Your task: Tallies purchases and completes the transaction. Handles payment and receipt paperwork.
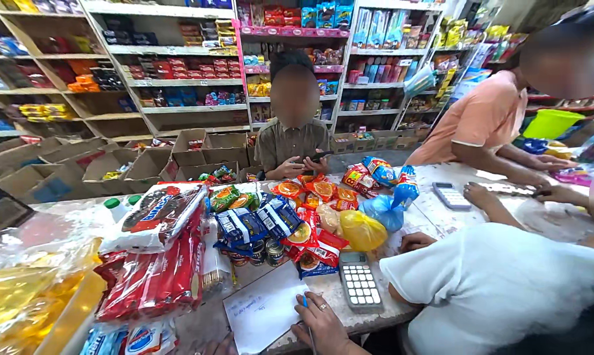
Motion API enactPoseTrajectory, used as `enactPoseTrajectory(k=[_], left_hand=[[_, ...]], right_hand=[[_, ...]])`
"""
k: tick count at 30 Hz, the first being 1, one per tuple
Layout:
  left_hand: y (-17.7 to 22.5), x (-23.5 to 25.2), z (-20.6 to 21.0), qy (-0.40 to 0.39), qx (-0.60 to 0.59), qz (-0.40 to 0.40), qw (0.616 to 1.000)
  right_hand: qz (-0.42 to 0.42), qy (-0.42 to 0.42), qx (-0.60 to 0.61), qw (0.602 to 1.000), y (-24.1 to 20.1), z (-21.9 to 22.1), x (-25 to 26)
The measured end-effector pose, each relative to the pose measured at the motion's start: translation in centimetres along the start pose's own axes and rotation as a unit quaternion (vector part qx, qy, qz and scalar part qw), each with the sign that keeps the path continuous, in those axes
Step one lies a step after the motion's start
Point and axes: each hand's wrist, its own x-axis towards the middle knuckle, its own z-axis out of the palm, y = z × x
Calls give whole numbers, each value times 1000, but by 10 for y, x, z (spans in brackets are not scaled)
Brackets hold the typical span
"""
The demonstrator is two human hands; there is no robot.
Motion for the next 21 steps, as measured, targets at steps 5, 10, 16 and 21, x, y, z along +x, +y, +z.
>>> enactPoseTrajectory(k=[5,10,16,21], left_hand=[[2,1,-3,-17,-3,-27,999],[7,24,-18,-177,-131,-240,945],[-17,53,-26,-363,-182,-261,876],[-23,35,-5,-250,-121,-172,945]], right_hand=[[-12,4,-3,1000,0,0,-2],[16,-52,16,998,-4,-9,-1],[20,-52,21,998,-6,-11,-3],[17,-48,13,999,-8,-10,-3]])
